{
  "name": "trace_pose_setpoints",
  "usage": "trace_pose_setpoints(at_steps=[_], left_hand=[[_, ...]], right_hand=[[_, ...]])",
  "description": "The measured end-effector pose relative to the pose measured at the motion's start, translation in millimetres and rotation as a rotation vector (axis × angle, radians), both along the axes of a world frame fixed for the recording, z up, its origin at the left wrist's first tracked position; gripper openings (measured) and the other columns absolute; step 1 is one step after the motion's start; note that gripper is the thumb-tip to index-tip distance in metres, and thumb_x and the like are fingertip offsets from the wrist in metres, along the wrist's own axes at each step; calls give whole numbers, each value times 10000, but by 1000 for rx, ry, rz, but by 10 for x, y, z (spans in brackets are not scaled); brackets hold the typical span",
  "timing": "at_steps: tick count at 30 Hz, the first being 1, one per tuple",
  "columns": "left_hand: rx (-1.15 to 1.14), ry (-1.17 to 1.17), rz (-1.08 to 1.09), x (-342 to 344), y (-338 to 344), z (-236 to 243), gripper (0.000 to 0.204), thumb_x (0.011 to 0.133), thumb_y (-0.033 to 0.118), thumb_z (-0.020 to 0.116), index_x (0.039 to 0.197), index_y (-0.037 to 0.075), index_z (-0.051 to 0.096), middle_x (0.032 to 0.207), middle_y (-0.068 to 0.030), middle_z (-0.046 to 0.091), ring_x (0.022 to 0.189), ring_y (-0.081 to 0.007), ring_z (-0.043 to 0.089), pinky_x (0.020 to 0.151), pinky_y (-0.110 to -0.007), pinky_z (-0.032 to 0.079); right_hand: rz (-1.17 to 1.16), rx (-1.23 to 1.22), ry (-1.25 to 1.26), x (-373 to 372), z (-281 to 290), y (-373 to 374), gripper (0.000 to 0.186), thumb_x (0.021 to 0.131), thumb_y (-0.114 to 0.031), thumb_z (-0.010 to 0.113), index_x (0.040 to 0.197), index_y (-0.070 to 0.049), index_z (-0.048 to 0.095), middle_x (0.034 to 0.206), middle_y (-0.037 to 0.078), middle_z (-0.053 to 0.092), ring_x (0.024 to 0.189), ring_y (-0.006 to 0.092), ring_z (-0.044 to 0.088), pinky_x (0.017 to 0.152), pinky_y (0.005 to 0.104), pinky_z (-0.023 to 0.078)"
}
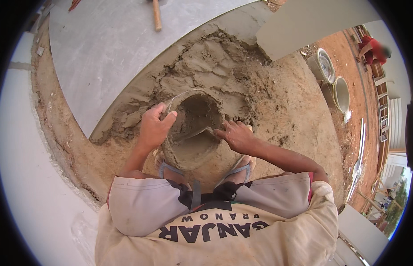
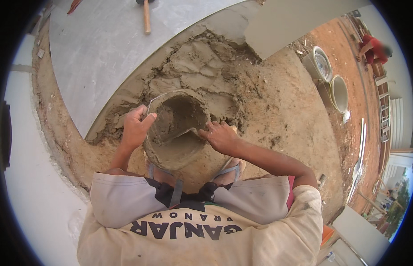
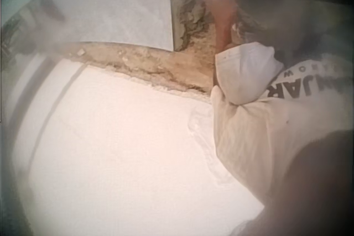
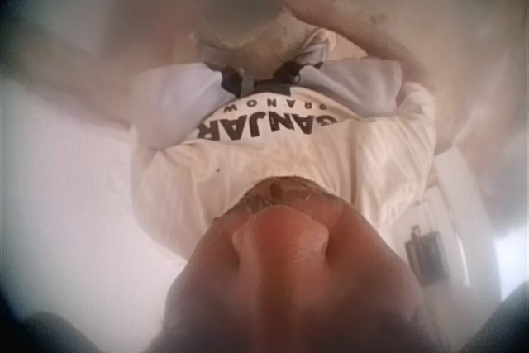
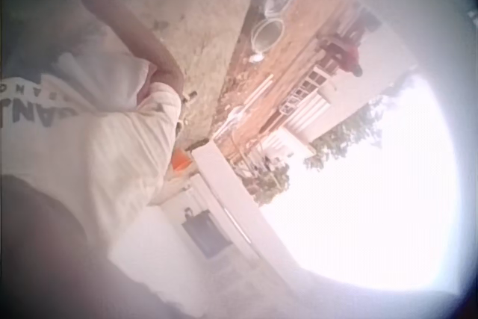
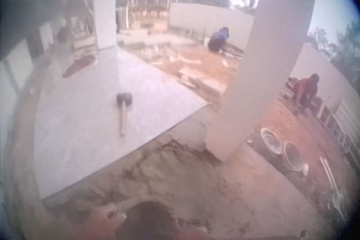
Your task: The person scoops wet cement from a bucket using a trowel and spreads it onto the floor surface. They repeatedly transfer the material from the bucket to the ground, smoothing it out to prepare the area for tiling.
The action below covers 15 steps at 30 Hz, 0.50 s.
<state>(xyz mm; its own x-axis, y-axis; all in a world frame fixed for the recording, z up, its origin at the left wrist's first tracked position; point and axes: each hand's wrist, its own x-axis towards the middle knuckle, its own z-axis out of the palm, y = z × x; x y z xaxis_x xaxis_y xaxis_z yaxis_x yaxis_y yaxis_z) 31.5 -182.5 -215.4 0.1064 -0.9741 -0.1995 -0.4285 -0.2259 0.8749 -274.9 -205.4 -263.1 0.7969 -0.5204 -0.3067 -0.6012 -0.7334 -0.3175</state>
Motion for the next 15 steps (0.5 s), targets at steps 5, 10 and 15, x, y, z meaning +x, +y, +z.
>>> trace_pose_setpoints(at_steps=[5,10,15], left_hand=[[-31,24,-15,-154,-35,152,315,868,149,675,698,29,440,636,32,356,615,-63,327,528,-283,298],[-18,-32,-48,-138,-47,156,246,859,177,677,761,6,530,637,-13,419,608,-94,367,537,-300,336],[38,43,-22,-224,-22,187,259,842,218,675,804,-20,577,612,-111,460,580,-167,403,548,-347,381]], right_hand=[[-207,41,-48,114,159,-56,408,885,-105,514,1288,-126,571,1111,201,578,1025,348,605,786,444,502],[8,-43,65,17,108,20,432,855,-73,541,1283,-126,568,1030,180,584,952,331,631,741,440,508],[-218,-26,-14,127,236,-15,428,843,-76,550,1268,-126,561,1010,175,589,893,336,639,721,463,508]])
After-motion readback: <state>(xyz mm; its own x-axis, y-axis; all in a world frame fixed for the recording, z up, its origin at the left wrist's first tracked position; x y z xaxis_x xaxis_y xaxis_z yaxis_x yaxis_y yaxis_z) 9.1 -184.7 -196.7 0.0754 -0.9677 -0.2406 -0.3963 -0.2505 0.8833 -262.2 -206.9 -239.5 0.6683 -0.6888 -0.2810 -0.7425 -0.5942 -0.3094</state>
